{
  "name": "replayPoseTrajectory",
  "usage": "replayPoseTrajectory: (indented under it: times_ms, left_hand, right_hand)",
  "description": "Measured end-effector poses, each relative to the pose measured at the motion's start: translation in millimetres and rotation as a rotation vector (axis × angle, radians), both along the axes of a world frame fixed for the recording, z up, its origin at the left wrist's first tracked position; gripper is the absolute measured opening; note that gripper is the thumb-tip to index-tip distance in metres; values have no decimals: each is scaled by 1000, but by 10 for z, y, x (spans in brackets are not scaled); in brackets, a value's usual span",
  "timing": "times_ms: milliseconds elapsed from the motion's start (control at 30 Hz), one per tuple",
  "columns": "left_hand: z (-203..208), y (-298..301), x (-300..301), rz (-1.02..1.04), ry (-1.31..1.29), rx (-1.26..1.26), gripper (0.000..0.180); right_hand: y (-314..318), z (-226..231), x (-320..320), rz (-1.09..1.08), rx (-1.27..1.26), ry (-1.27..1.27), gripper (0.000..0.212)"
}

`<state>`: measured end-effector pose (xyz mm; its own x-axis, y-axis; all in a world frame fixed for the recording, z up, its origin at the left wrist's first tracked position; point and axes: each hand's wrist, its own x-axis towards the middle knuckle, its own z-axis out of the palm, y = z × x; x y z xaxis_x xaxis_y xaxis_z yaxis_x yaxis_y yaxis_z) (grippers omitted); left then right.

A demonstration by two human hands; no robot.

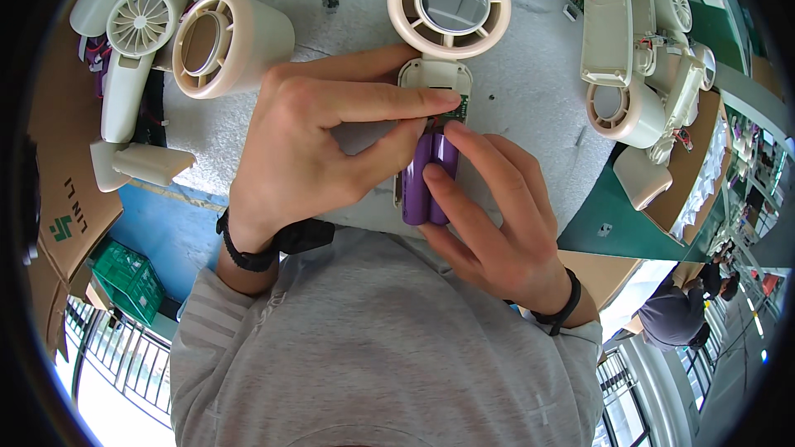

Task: Manually assemble various components of portable handheld fans, including batteries, circuit boards, and housing units.

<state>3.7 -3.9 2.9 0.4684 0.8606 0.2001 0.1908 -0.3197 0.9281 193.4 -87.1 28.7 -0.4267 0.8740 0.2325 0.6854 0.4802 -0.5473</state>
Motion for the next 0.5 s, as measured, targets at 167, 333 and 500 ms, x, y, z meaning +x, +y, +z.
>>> replayPoseTrajectory:
  times_ms: [167, 333, 500]
  left_hand:
    - [-1, -3, -4, -1, 10, -5, 29]
    - [-15, -4, 4, 3, 0, 14, 29]
    - [-16, -11, -8, 1, 2, -17, 30]
  right_hand:
    - [30, 24, -37, -27, -35, 8, 57]
    - [31, 55, -15, -13, -55, 1, 56]
    - [30, 32, 19, 10, -82, 32, 55]
